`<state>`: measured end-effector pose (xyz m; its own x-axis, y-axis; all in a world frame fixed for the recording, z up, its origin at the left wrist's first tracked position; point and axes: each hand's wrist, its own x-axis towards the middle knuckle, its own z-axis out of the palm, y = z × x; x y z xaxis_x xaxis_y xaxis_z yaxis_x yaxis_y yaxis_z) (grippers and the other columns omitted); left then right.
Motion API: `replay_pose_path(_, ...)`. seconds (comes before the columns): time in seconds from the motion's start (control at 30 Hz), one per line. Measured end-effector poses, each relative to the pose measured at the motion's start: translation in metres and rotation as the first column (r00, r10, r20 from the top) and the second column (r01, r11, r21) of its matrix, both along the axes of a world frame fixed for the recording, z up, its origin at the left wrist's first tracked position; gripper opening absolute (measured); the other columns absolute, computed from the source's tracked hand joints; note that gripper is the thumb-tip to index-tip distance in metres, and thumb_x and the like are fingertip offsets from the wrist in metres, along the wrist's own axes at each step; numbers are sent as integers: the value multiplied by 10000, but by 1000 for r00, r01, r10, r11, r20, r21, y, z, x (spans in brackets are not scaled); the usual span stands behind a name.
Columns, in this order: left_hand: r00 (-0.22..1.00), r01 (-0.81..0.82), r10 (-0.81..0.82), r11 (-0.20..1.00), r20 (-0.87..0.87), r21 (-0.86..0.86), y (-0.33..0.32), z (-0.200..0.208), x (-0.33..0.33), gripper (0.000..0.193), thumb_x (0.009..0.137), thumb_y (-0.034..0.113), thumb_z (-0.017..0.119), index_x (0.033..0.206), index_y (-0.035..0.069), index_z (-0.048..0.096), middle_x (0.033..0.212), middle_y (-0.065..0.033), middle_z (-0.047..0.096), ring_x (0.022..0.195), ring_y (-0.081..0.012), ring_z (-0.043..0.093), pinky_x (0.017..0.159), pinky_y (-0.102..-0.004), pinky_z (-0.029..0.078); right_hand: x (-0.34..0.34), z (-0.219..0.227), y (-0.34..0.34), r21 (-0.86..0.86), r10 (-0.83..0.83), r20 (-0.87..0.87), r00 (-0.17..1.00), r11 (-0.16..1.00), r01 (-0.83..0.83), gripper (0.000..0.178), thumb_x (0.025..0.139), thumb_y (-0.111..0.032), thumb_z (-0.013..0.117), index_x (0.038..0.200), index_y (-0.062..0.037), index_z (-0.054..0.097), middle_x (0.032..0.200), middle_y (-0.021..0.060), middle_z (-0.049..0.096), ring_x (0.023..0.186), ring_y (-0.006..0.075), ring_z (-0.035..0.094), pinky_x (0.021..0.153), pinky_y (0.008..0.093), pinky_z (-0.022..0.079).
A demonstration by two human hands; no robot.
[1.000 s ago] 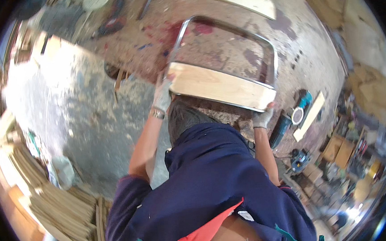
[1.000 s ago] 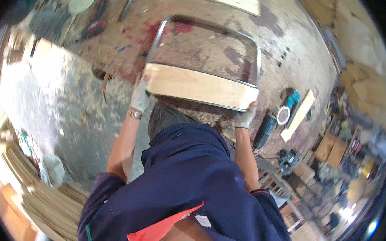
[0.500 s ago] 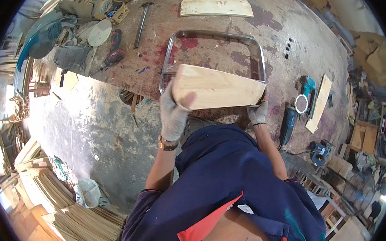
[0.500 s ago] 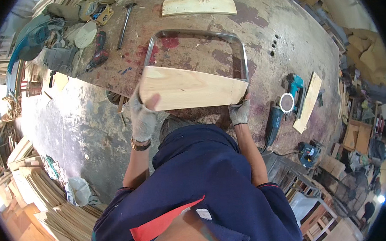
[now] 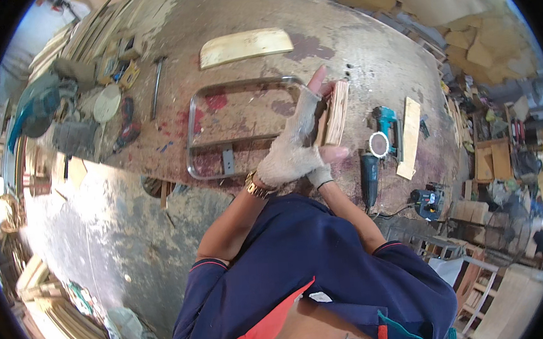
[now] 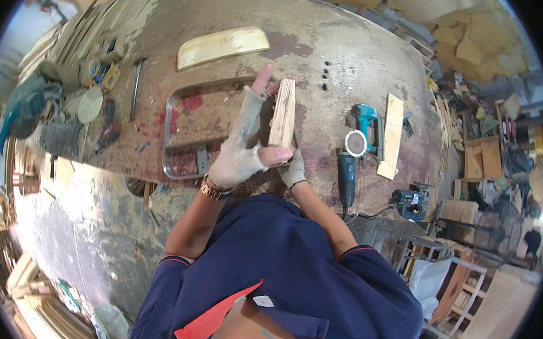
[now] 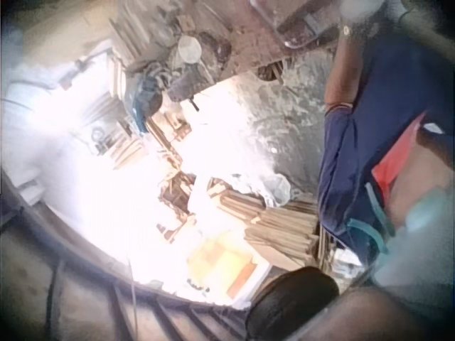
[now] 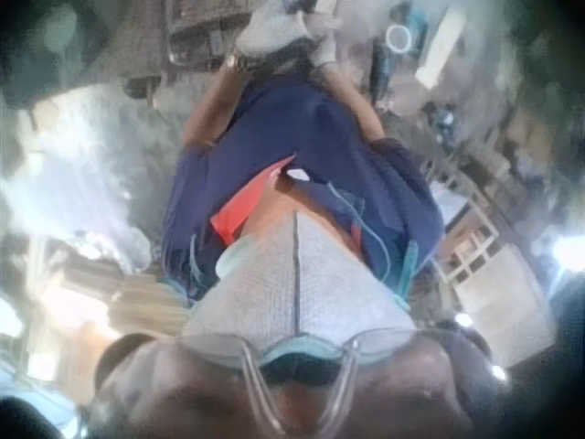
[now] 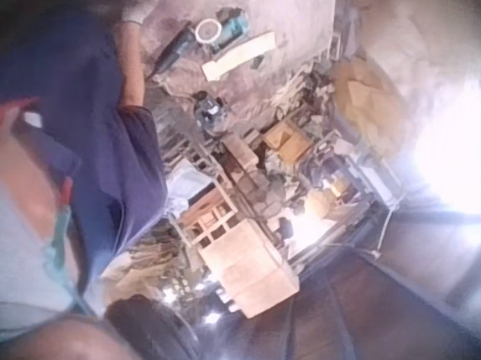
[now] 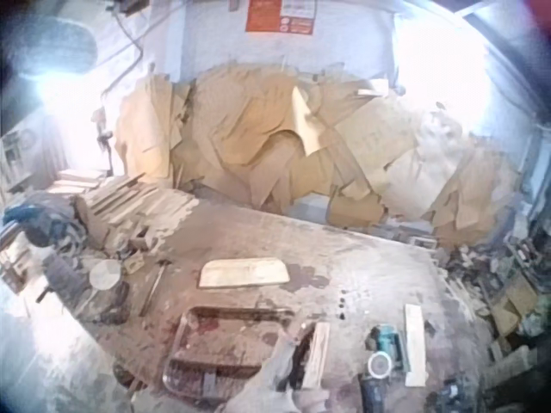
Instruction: The person uses an angle grinder to smooth the edges of a wooden piece, then fits it into a metal chair frame. They repeatedly test the fit, adjust the wood, and place a plastic sheet over the frame.
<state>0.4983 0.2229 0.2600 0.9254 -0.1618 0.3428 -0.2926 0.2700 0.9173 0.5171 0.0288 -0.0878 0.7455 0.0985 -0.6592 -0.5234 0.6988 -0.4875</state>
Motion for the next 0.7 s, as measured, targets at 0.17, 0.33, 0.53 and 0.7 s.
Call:
replay_pose_path(0.17,989,-146,146,989,-7,22,-26,2,65,1068,750,336,883,1589,64,282,1525,-208,424,1361,-289,475,1132,-420,416,-4,2,-3,-39,-46,-59,997,998,44,354,1039,-377,515,1179,-74,633,789,100,659,636,220,621,744,455,579)
replay_pose_path(0.33,984,-157,151,986,-96,-62,-28,-8,146,669,903,363,761,1419,45,479,1224,-106,615,1055,-163,619,896,-308,528,-7,11,-3,11,7,18,1000,1000,-8,325,1014,-342,579,1138,-46,622,779,120,656,642,235,629,719,452,585)
replay_pose_path(0.53,937,-193,141,971,-319,-140,-18,-35,201,529,946,352,728,1360,114,500,1046,12,616,903,-71,606,722,-255,496,-8,11,-3,40,27,68,997,999,-30,326,1010,-353,590,1116,-44,609,776,133,665,656,245,640,742,463,588)
replay_pose_path(0.7,976,-133,86,963,-198,-236,-10,-34,186,758,920,282,729,1529,64,333,1196,-98,580,1034,-202,662,823,-323,559,-5,13,-4,7,75,35,997,997,-75,390,1008,-382,598,1200,-43,580,826,163,685,710,298,681,742,466,598)
